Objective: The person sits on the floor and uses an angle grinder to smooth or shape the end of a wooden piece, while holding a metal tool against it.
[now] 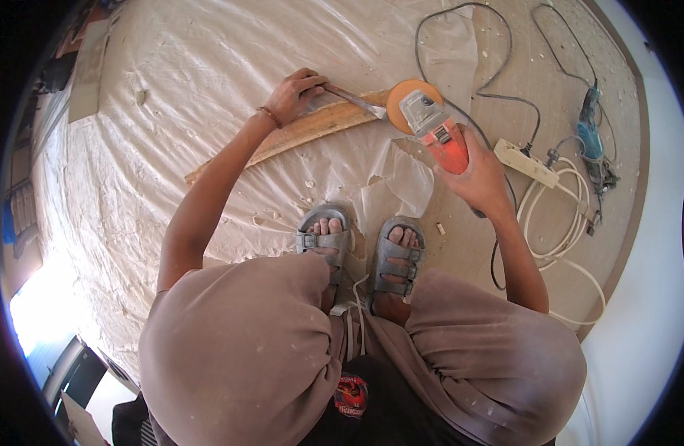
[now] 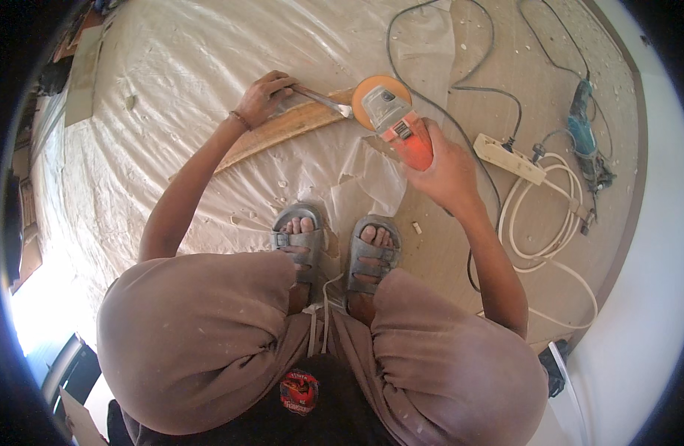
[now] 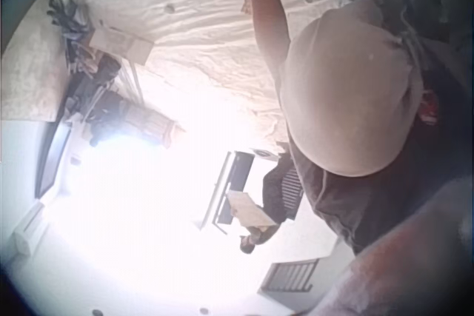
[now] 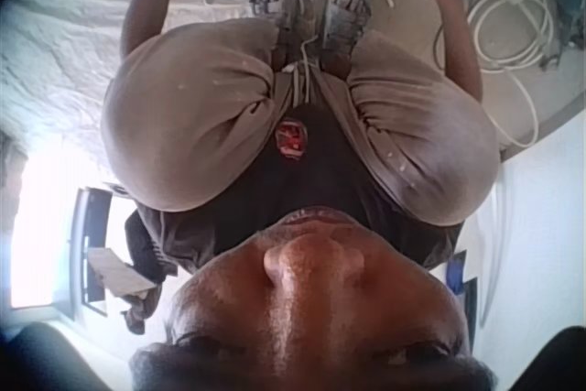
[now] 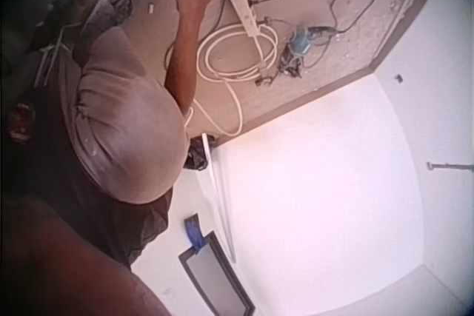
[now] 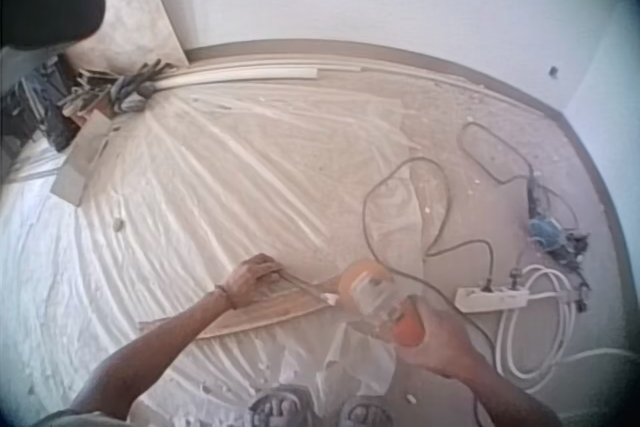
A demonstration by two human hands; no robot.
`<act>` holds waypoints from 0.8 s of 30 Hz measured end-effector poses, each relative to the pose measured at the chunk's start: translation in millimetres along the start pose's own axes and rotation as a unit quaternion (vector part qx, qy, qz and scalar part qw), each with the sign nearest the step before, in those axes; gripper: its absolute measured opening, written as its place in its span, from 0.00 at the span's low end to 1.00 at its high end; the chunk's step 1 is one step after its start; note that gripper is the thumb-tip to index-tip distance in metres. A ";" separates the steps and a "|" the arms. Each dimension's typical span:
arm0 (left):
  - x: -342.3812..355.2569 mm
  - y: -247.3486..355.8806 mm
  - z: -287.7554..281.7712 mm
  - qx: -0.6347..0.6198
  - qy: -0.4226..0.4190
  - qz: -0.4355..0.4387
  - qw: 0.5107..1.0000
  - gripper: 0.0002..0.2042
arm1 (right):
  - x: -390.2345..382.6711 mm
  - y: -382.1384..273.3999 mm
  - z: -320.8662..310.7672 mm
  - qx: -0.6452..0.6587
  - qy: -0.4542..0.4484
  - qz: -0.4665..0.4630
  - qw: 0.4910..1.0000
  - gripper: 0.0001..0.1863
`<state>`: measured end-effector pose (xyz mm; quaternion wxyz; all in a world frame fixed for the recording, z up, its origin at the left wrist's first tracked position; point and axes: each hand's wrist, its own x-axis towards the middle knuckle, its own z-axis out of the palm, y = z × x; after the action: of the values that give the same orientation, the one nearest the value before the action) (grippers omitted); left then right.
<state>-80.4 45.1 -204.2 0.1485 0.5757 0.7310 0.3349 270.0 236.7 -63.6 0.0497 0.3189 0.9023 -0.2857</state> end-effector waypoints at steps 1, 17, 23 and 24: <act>-0.1 -0.3 0.3 -0.001 0.000 -0.003 1.000 0.11 | -0.6 -1.5 -0.3 -0.002 -0.005 0.002 1.000 0.42; 2.0 -3.2 -1.2 0.000 -0.026 -0.008 1.000 0.12 | -5.6 -5.6 -0.3 -0.004 -0.020 0.000 1.000 0.42; 2.0 -0.7 -1.7 -0.008 -0.013 -0.006 1.000 0.11 | -6.9 -1.1 4.3 -0.006 0.022 -0.040 0.999 0.37; 1.4 0.1 -1.9 -0.005 -0.014 -0.010 1.000 0.11 | -7.0 -2.6 3.3 -0.008 0.008 -0.020 1.000 0.38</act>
<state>-81.9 45.8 -202.5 0.1649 0.5723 0.7328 0.3289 273.7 229.4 -63.2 0.0395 0.3023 0.9113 -0.2767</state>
